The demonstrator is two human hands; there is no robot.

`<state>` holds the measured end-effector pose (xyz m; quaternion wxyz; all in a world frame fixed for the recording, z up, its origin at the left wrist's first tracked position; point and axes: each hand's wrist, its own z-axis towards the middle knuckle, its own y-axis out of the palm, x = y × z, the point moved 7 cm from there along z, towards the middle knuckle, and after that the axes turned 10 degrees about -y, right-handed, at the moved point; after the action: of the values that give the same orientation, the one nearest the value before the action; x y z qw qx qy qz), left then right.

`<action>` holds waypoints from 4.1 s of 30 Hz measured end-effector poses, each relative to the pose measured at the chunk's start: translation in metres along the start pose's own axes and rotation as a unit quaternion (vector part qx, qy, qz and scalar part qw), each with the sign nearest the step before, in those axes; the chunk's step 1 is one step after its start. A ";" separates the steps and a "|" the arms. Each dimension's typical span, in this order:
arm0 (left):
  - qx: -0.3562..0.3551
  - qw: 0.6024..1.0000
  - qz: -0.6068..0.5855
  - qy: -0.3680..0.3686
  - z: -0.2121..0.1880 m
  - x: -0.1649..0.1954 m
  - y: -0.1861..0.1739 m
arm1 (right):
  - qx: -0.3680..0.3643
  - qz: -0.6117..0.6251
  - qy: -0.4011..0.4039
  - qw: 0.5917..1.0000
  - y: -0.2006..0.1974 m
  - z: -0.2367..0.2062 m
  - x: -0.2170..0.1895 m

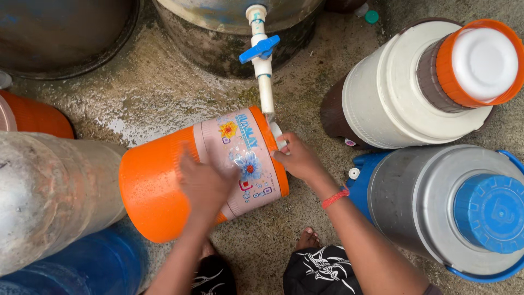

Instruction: The person washes an orange and pink plastic container by hand under a running tap, scrubbing the exterior and rinsing it thoroughly. They then place the container upright and briefly rinse a small white bowl before setting it aside.

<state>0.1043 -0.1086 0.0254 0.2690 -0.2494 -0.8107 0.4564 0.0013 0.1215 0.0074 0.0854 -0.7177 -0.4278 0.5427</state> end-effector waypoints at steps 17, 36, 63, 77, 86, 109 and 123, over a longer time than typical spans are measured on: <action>-0.151 0.974 0.132 0.109 -0.040 0.038 0.005 | 0.011 -0.356 0.086 0.931 -0.068 -0.021 -0.003; -0.303 0.901 0.280 0.136 -0.116 0.049 0.045 | -0.115 -0.239 -0.020 0.964 0.032 0.022 -0.025; -0.273 0.929 0.239 0.072 -0.143 0.049 0.050 | -0.156 -0.230 0.034 0.960 0.026 -0.001 -0.033; -0.127 0.979 0.160 -0.005 -0.014 0.015 0.002 | -0.200 -0.224 0.043 0.953 0.025 -0.017 -0.043; -0.012 0.958 0.256 0.128 -0.050 0.031 0.031 | -0.133 -0.200 0.061 0.969 0.018 -0.013 -0.018; 0.046 0.931 0.344 0.113 -0.053 0.032 0.044 | -0.122 -0.216 -0.002 0.969 0.061 0.049 0.005; 0.106 0.904 0.389 0.144 -0.075 0.035 0.050 | -0.096 -0.226 -0.106 0.964 0.061 0.030 -0.005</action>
<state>0.1364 -0.0177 0.0220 0.2083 -0.5780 -0.5481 0.5676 0.0072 0.0697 -0.0372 0.0907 -0.5460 -0.6351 0.5388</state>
